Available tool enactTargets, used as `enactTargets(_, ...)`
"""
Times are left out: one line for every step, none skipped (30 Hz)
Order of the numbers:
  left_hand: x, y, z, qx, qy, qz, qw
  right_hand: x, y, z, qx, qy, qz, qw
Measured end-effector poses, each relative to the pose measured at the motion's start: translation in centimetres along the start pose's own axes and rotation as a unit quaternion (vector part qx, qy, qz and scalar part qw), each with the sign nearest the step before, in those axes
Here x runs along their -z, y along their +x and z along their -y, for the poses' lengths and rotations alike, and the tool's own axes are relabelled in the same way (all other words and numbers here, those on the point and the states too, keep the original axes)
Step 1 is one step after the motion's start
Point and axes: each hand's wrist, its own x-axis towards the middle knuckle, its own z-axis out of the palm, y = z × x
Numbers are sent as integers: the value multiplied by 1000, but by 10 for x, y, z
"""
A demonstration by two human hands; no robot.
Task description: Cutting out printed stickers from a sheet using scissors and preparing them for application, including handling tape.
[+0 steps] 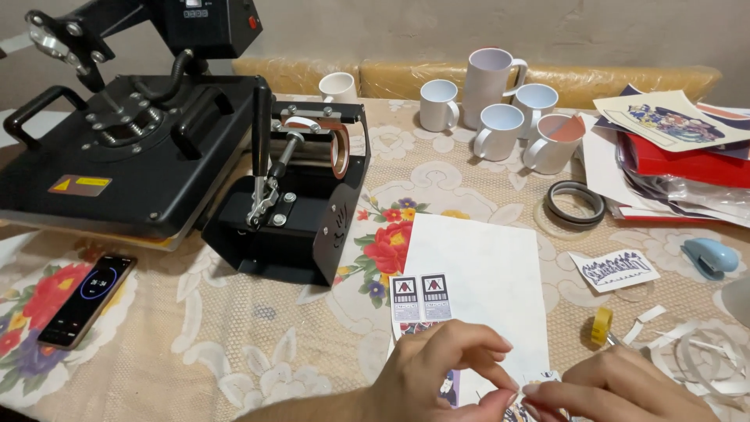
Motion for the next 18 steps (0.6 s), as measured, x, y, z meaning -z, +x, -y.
enactTargets(0,-1,2,58,-5,9,998,2,-2,-8,40,-26,44,998)
enactTargets(0,-2,3,116,-11,20,993,5,-5,-17,80,-52,88,992)
enactTargets(1,0,2,116,-12,16,993,1,-4,-9,82,-53,91,991)
enactTargets(2,3,0,132,-34,17,991,-2,-3,0,77,-87,35,993)
enactTargets(2,5,-2,148,-56,18,987,-5,-3,8,72,-120,-22,990)
enactTargets(5,7,-5,148,-57,15,987,-10,-5,11,74,-121,-20,990)
enactTargets(7,10,-8,221,-83,28,971,-14,-6,15,19,-140,-41,989)
enactTargets(9,12,-11,293,-109,41,949,-18,-8,18,-36,-160,-64,984)
enactTargets(10,13,-11,292,-110,40,949,-13,-9,11,-35,-160,-63,984)
enactTargets(11,14,-11,320,-124,48,938,-7,-11,5,51,-207,-28,977)
enactTargets(12,15,-12,348,-139,56,925,-2,-13,-1,136,-251,7,958)
enactTargets(13,15,-12,347,-139,56,926,-1,-16,-6,136,-251,7,958)
enactTargets(13,15,-12,362,-168,56,915,-1,-20,-12,149,-272,16,951)
enactTargets(14,16,-11,377,-196,58,903,-1,-25,-17,159,-292,25,943)
enactTargets(13,15,-9,377,-197,59,903,-1,-24,-31,158,-292,25,943)
enactTargets(13,14,-6,375,-208,62,901,-1,-22,-45,148,-261,172,938)
enactTargets(12,14,-3,373,-219,65,899,0,-21,-60,133,-224,315,913)
enactTargets(12,14,-3,373,-219,66,899,-2,-22,-70,132,-224,315,913)
